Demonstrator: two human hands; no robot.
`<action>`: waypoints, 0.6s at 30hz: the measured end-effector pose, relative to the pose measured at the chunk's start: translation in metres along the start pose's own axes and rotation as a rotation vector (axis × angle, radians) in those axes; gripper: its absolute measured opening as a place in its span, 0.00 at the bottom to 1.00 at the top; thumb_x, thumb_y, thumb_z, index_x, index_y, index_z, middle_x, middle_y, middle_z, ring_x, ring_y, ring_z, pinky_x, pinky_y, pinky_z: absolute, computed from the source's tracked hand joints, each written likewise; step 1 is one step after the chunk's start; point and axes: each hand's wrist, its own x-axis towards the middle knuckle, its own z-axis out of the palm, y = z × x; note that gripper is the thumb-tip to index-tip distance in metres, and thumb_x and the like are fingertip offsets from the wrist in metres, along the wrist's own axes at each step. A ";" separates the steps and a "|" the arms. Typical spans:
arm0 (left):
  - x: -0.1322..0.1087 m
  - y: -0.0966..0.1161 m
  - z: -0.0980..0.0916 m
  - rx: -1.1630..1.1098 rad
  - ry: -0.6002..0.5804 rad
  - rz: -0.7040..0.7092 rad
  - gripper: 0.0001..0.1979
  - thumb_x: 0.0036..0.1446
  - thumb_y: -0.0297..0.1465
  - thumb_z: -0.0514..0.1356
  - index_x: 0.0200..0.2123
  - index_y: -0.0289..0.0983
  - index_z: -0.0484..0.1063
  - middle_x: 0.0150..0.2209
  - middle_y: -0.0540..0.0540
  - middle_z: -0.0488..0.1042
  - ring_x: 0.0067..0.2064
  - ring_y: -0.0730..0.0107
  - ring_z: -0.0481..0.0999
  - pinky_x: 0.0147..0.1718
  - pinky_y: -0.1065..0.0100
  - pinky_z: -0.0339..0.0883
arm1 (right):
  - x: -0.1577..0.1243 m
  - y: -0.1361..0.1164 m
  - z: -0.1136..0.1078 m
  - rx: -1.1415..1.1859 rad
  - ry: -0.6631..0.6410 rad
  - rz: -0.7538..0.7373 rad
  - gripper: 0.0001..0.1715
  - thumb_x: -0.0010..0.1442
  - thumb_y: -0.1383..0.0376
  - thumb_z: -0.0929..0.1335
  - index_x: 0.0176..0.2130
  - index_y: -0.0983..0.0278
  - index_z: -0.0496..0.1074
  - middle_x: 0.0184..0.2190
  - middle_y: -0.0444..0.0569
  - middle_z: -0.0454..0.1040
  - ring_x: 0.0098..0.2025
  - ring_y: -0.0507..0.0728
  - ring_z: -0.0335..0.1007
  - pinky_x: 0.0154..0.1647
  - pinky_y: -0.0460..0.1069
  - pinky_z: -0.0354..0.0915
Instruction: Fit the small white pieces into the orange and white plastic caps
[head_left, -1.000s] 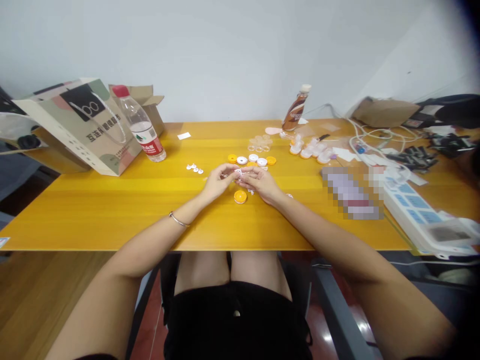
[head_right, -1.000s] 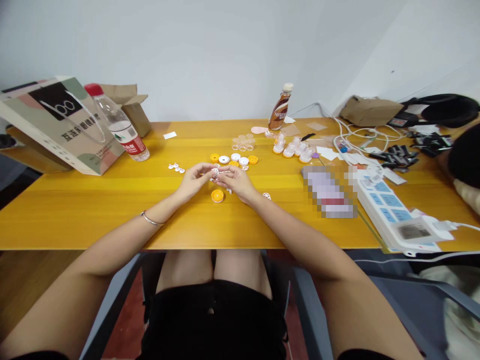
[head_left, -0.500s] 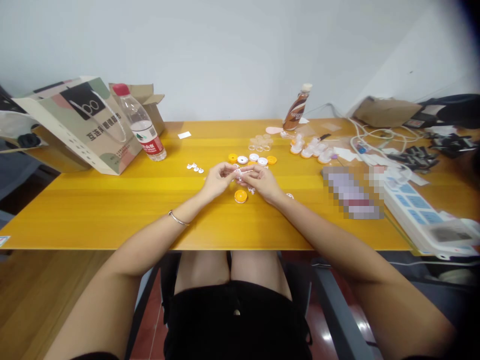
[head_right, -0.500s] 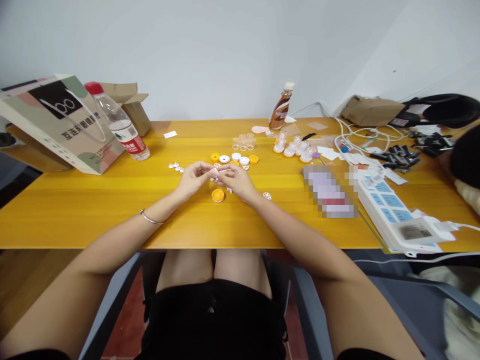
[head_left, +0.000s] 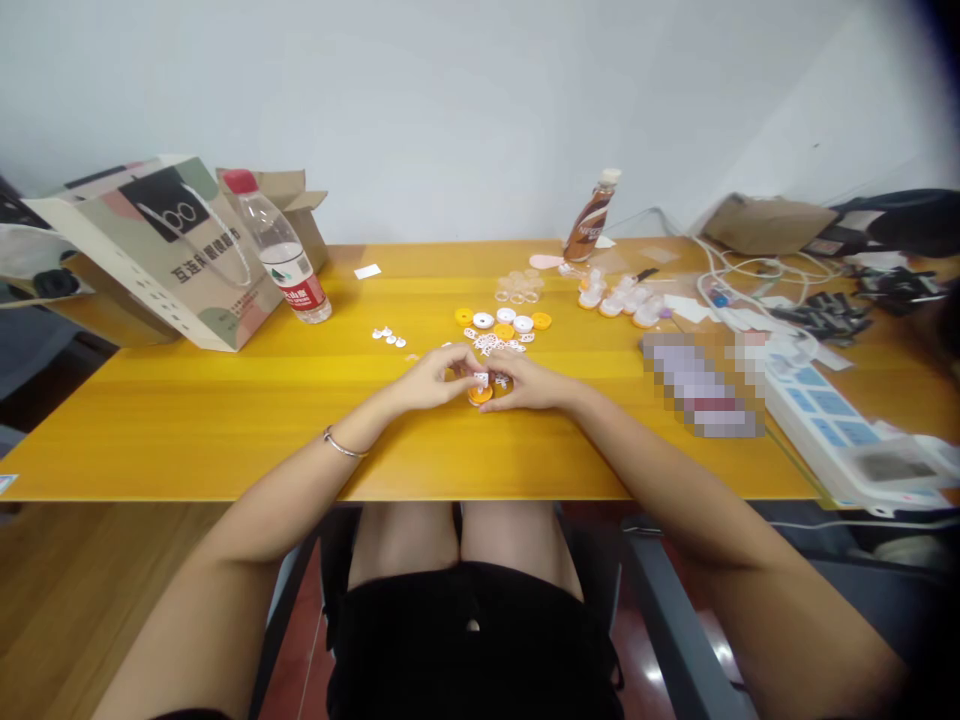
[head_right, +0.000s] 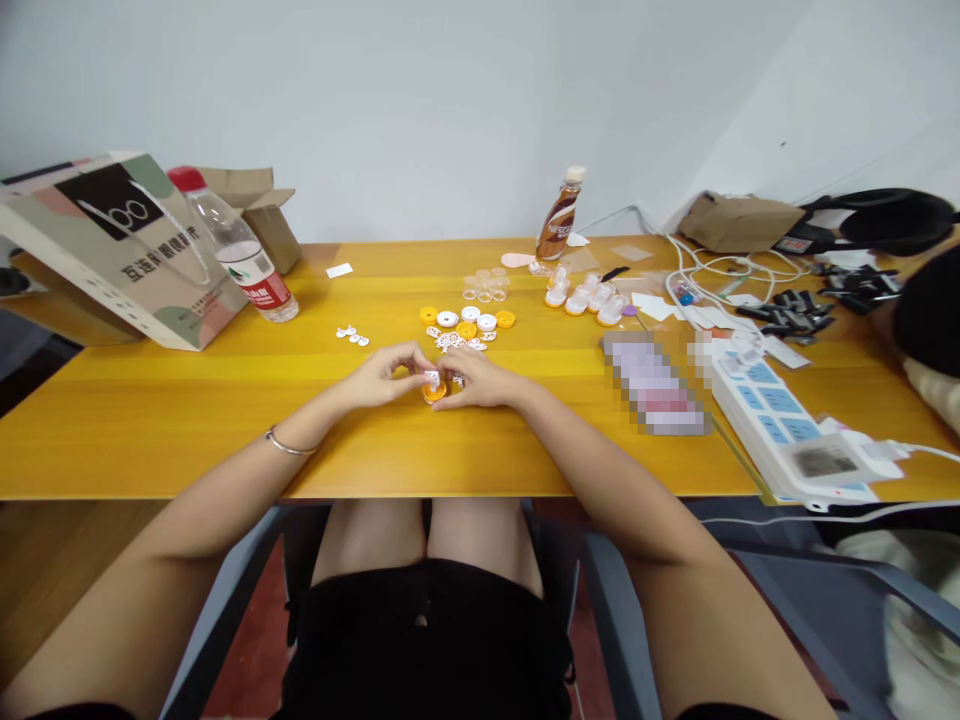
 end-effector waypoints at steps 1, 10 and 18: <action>0.000 0.000 0.000 0.028 -0.007 0.014 0.08 0.55 0.34 0.61 0.32 0.34 0.70 0.31 0.47 0.74 0.33 0.73 0.71 0.35 0.69 0.64 | 0.001 0.000 0.000 -0.001 0.000 0.002 0.21 0.49 0.50 0.72 0.35 0.63 0.70 0.35 0.49 0.69 0.40 0.58 0.61 0.42 0.52 0.58; -0.001 -0.008 0.001 0.131 -0.004 0.148 0.07 0.56 0.33 0.60 0.30 0.34 0.70 0.32 0.46 0.74 0.35 0.71 0.71 0.38 0.67 0.64 | 0.001 -0.001 0.002 0.009 0.026 -0.017 0.19 0.50 0.53 0.72 0.32 0.64 0.68 0.30 0.47 0.66 0.36 0.56 0.59 0.38 0.50 0.56; 0.000 -0.012 0.005 0.140 -0.001 0.139 0.07 0.56 0.33 0.60 0.29 0.36 0.70 0.32 0.46 0.74 0.36 0.69 0.72 0.41 0.65 0.64 | 0.002 0.000 0.003 0.030 0.043 -0.001 0.16 0.51 0.55 0.71 0.33 0.64 0.67 0.33 0.48 0.69 0.37 0.56 0.62 0.41 0.50 0.58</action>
